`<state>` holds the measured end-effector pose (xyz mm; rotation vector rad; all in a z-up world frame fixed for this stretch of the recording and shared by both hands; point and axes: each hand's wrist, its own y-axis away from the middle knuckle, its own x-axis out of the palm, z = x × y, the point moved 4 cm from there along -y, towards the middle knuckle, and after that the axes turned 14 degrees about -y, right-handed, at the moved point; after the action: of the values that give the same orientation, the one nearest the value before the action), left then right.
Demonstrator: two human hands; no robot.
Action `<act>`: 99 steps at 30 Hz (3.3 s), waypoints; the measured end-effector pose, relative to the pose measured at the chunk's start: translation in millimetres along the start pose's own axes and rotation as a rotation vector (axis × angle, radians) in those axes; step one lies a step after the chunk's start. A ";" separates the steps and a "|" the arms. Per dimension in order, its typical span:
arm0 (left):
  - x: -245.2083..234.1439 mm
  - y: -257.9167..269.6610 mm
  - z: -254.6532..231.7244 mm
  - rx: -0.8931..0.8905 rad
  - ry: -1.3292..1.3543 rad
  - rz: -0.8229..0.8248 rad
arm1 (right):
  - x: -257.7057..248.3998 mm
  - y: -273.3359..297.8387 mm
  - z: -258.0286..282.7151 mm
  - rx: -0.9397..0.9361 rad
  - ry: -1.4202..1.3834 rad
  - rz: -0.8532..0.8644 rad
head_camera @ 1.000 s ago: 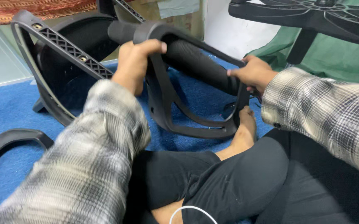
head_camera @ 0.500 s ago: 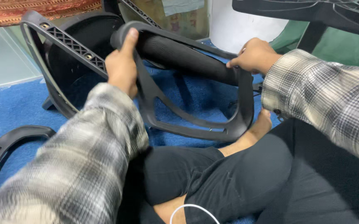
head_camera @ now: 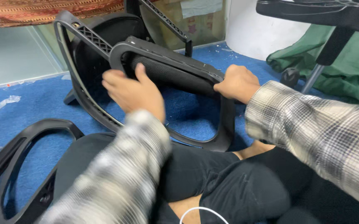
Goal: The person uses a screwdriver to remove screws from a chair armrest, detaching it from the chair seat. They then flip the seat and remove the armrest from the underside, leaving the seat and frame separated.
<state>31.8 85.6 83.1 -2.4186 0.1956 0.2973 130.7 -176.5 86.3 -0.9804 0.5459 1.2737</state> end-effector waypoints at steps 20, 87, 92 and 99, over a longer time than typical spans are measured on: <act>58.9 22.1 -65.1 -0.559 0.283 0.615 | 0.8 51.0 12.5 -0.032 -0.085 0.006; -41.7 -68.8 -55.8 0.309 0.498 0.711 | -93.8 97.9 99.8 0.159 -1.462 0.411; -42.2 -66.1 -48.6 0.230 0.441 0.756 | -96.0 103.2 100.7 0.150 -1.424 0.619; -48.6 -61.7 -53.2 0.233 0.568 0.781 | -100.2 101.6 103.1 0.191 -1.590 0.808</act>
<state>7.0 100.5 173.4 -2.0350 1.3543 -0.0872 -8.6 -144.1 189.0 0.6508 -0.2700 2.1681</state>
